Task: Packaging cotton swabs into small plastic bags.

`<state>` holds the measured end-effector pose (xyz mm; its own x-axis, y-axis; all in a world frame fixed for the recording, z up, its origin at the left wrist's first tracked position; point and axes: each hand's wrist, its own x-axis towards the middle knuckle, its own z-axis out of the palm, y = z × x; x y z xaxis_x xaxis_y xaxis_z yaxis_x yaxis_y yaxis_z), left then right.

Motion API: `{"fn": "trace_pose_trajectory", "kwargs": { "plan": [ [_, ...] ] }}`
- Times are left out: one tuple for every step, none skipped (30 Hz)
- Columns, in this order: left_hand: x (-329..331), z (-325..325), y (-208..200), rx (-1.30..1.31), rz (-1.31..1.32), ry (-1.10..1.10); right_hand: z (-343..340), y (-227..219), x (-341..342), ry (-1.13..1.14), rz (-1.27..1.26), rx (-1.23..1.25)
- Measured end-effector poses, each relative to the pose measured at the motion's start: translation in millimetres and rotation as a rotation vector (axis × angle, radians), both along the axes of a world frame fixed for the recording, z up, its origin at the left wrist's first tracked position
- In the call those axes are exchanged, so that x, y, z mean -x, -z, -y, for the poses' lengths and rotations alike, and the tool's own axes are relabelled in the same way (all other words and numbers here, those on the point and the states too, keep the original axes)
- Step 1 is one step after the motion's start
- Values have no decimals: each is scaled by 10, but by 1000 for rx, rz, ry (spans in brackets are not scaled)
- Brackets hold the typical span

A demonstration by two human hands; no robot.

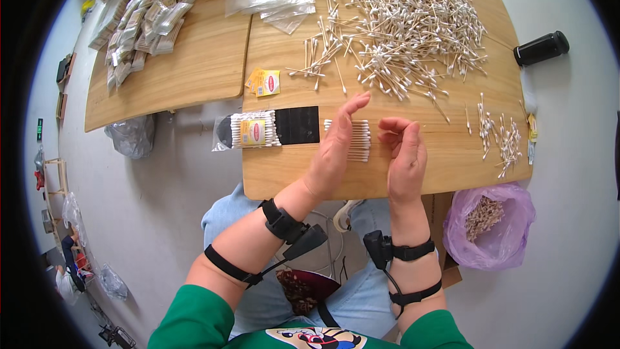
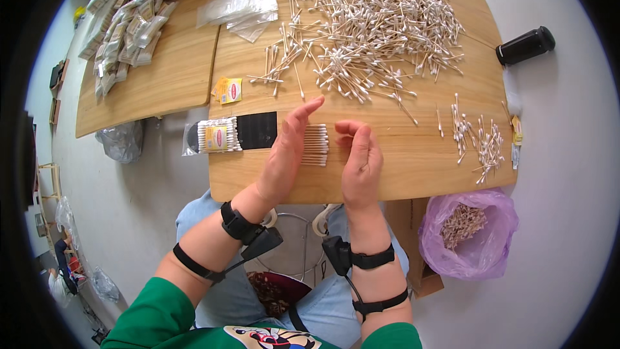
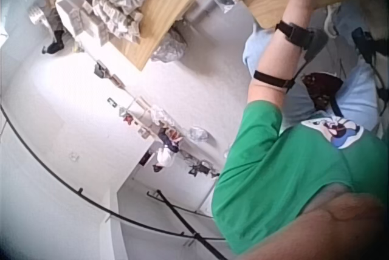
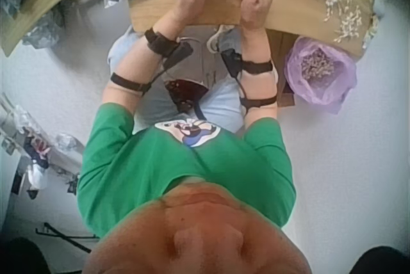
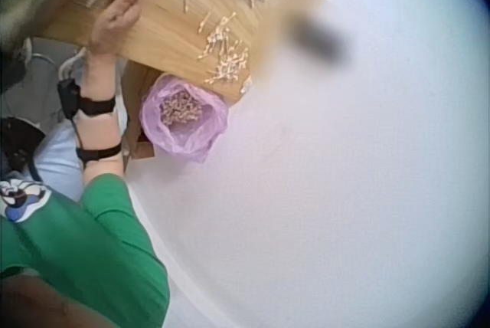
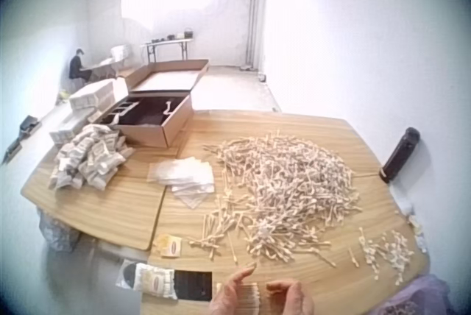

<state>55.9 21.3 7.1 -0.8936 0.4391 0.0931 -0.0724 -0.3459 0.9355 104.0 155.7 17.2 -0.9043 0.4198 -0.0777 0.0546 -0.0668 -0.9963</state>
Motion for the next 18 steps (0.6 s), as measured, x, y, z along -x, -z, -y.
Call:
{"fn": "trace_pose_trajectory", "kwargs": {
  "plan": [
    [1,2,1,1,1,1,-17,-38,-3,1,1,1],
    [3,5,-2,13,20,-6,-34,-103,-6,-55,8,-124],
    [4,1,-12,23,39,-12,-54,-152,-9,-110,15,-251],
    [8,3,-17,23,40,-12,-80,-137,-20,-110,16,-250],
    [15,11,-20,-6,56,-20,-105,-107,-34,-132,0,-319],
    [22,12,-24,-37,73,-28,-116,-89,-41,-154,-14,-388],
    [25,9,-41,-36,75,-28,-119,-95,-50,-155,-12,-388],
    [28,6,-71,-74,79,-30,-116,-126,-54,-172,-34,-464],
    [25,5,-87,-113,84,-30,-112,-147,-63,-188,-55,-542],
    [24,8,-77,-113,88,-30,-110,-145,-68,-188,-52,-542],
    [27,13,-66,-108,101,-33,-108,-141,-68,-203,-78,-594],
    [34,23,-61,-102,113,-39,-103,-139,-64,-220,-108,-645],
    [37,32,-41,-101,115,-42,-101,-138,-63,-223,-107,-644],
    [39,41,-11,-74,117,-37,-99,-138,-63,-225,-117,-684],
    [41,47,9,-47,119,-32,-98,-137,-60,-227,-127,-725],
    [41,49,11,-48,120,-34,-92,-140,-57,-230,-127,-725],
    [42,47,11,-50,111,-37,-86,-146,-53,-238,-130,-745],
    [40,44,11,-54,103,-39,-85,-148,-54,-245,-133,-767]
  ]
}}
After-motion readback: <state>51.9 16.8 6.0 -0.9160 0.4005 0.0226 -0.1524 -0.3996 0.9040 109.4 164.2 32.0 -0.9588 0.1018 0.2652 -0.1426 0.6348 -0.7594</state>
